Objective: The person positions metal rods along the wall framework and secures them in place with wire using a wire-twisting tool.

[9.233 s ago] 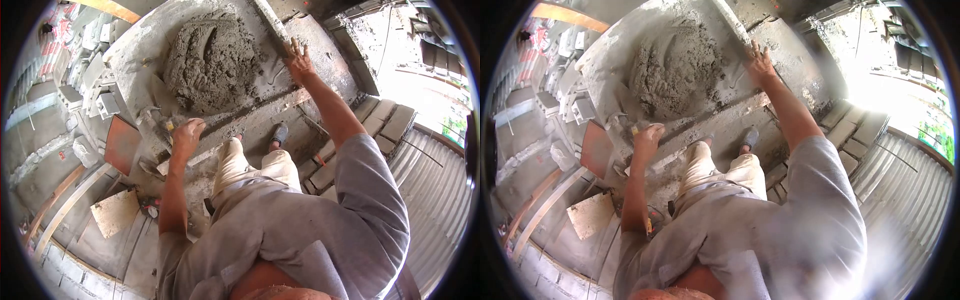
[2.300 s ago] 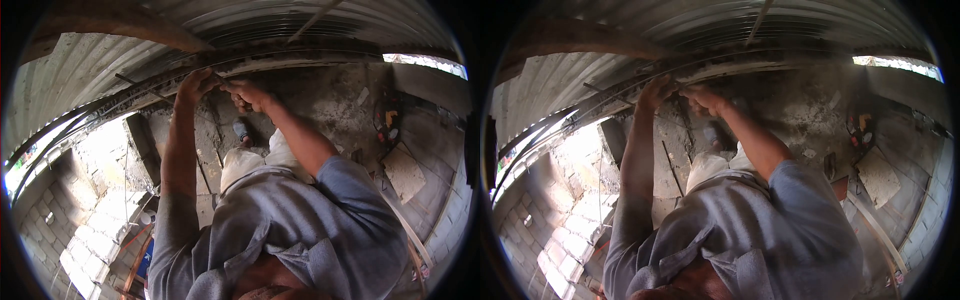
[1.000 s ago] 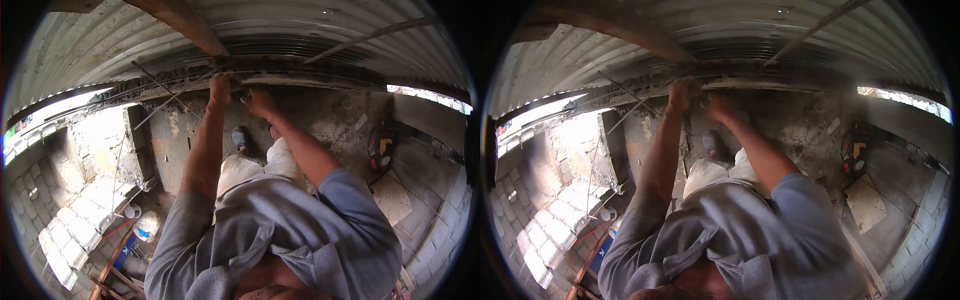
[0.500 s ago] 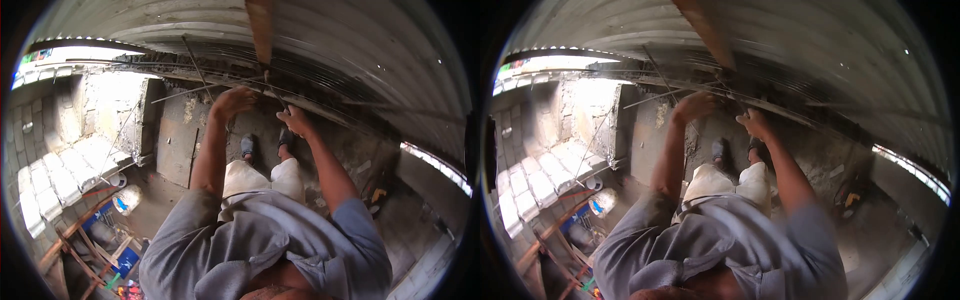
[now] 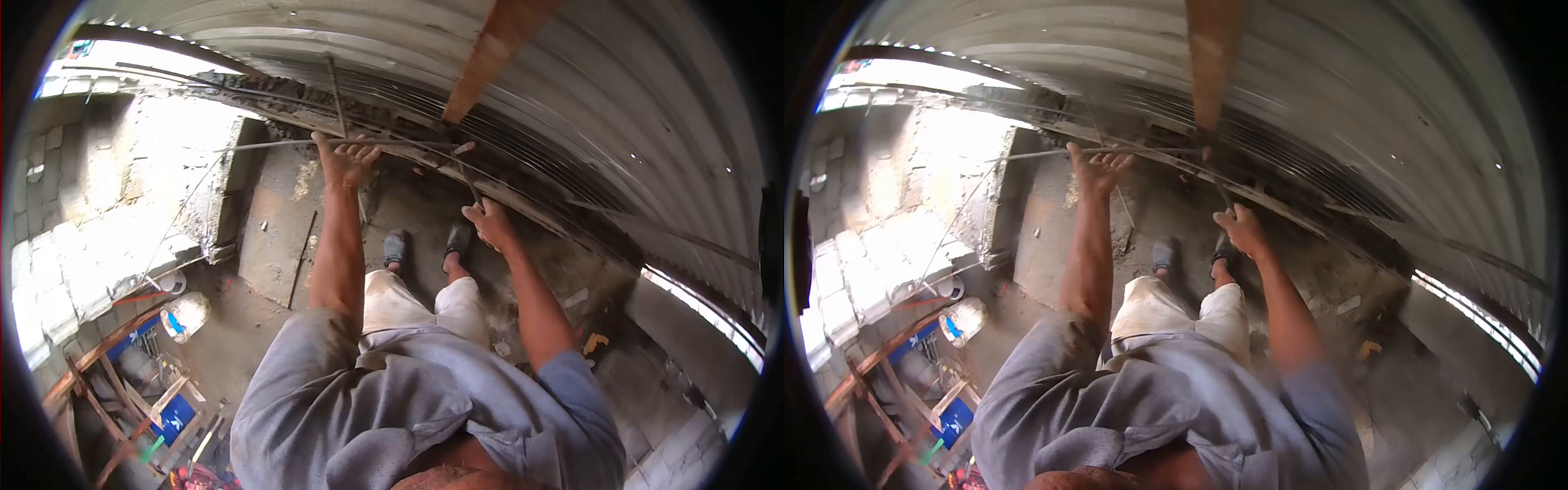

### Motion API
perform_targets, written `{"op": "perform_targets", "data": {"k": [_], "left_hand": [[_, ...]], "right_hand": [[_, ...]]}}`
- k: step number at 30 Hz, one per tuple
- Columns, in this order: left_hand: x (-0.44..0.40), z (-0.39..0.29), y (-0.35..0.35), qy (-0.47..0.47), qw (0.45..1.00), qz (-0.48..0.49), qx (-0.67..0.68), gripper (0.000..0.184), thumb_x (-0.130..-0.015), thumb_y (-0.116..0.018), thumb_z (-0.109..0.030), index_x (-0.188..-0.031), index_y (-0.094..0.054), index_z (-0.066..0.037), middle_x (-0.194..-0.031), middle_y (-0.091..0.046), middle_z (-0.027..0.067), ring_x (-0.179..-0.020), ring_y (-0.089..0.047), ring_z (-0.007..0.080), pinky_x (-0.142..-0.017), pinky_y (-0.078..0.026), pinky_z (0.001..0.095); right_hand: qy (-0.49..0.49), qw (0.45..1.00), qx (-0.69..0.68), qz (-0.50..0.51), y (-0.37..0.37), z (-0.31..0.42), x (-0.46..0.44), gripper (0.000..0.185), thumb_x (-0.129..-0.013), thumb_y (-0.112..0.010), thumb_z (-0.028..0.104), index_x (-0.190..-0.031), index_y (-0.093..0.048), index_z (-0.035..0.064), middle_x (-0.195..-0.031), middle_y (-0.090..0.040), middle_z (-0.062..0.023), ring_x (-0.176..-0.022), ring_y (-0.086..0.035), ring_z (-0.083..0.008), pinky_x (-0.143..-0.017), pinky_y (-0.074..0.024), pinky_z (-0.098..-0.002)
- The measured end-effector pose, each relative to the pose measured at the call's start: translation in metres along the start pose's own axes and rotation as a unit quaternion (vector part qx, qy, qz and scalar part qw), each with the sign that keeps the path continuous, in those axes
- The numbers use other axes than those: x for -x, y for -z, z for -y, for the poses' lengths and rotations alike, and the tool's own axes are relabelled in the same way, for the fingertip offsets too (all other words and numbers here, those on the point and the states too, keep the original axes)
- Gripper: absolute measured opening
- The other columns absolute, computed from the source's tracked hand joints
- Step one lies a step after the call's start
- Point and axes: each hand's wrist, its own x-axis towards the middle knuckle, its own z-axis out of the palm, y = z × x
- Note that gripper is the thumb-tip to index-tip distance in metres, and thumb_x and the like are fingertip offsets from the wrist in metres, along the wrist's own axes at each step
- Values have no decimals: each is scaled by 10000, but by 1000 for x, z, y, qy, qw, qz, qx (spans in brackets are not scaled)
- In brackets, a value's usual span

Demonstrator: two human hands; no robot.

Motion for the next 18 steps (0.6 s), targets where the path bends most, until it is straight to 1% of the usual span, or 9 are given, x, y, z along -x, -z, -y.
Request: {"op": "perform_targets", "data": {"k": [3, 5, 6, 7, 9, 10, 11, 14, 18], "left_hand": [[15, -23, -17, -28, 999, 29, -30, 1348, -770, -481, -875, -1517, 165, 44, -1582, -17, 338, -1478, -70, 494, -1138, -274, 648], [20, -35, -28, -30, 987, 115, -105, 1398, -740, -490, -897, -1508, 129, 94, -1561, -54, 373, -1470, -91, 505, -1114, -323, 631], [26, -39, -39, -41, 986, 107, -120, 1412, -727, -487, -910, -1496, 37, 152, -1526, -163, 399, -1448, -168, 519, -1082, -376, 614], [29, -42, -48, -50, 986, 107, -120, 1412, -727, -487, -910, -1496, 37, 152, -1526, -163, 399, -1448, -168, 519, -1082, -376, 614], [34, -48, -69, -67, 970, 143, -185, 1290, -779, -428, -892, -1432, -233, 203, -1488, -323, 356, -1363, -376, 490, -1055, -408, 604], [40, -48, -82, -87, 968, 94, -216, 1221, -803, -404, -882, -1382, -334, 191, -1369, -468, 331, -1248, -501, 456, -995, -476, 562], [44, -47, -86, -96, 967, 94, -215, 1221, -803, -404, -882, -1382, -334, 191, -1369, -468, 331, -1248, -501, 456, -995, -476, 562], [54, -44, -95, -127, 956, 96, -245, 1137, -819, -386, -876, -1315, -417, 147, -1163, -583, 233, -1054, -608, 362, -890, -550, 478], [64, -47, -100, -118, 962, 99, -225, 1112, -826, -391, -869, -1286, -452, 141, -1145, -601, 221, -1022, -625, 341, -883, -551, 488]], "right_hand": [[-16, 999, -27, 12, -8, 2, 2, 311, -882, -710, 332, -862, -580, 50, -653, -523, 0, -506, -452, -91, -462, -378, -296], [-5, 1000, -25, 7, -13, 2, 2, 312, -883, -710, 337, -860, -580, 54, -650, -519, 4, -508, -453, -86, -456, -375, -294], [-14, 1000, -28, 1, -15, 3, 4, 321, -884, -711, 344, -859, -578, 52, -644, -517, 3, -500, -453, -87, -449, -373, -292], [-23, 999, -31, -6, -16, 4, 6, 330, -885, -712, 351, -858, -576, 51, -637, -514, 2, -493, -453, -89, -442, -372, -289], [-21, 999, -27, -3, -19, 6, 9, 337, -889, -711, 356, -854, -573, 50, -631, -508, 1, -480, -453, -92, -434, -370, -289], [-24, 999, -23, -7, -20, 7, 10, 345, -892, -710, 360, -851, -569, 48, -625, -502, 1, -467, -452, -94, -426, -368, -288], [-17, 1000, -22, -1, -21, 6, 9, 345, -892, -710, 360, -851, -569, 48, -625, -502, 1, -467, -452, -94, -426, -368, -288], [4, 1000, -16, -11, -25, -2, 2, 361, -897, -708, 374, -856, -565, 45, -621, -498, 0, -446, -452, -98, -416, -366, -284], [1, 999, -40, -11, -27, -4, 4, 350, -896, -705, 368, -862, -562, 50, -615, -486, 10, -446, -451, -92, -409, -356, -281]]}}
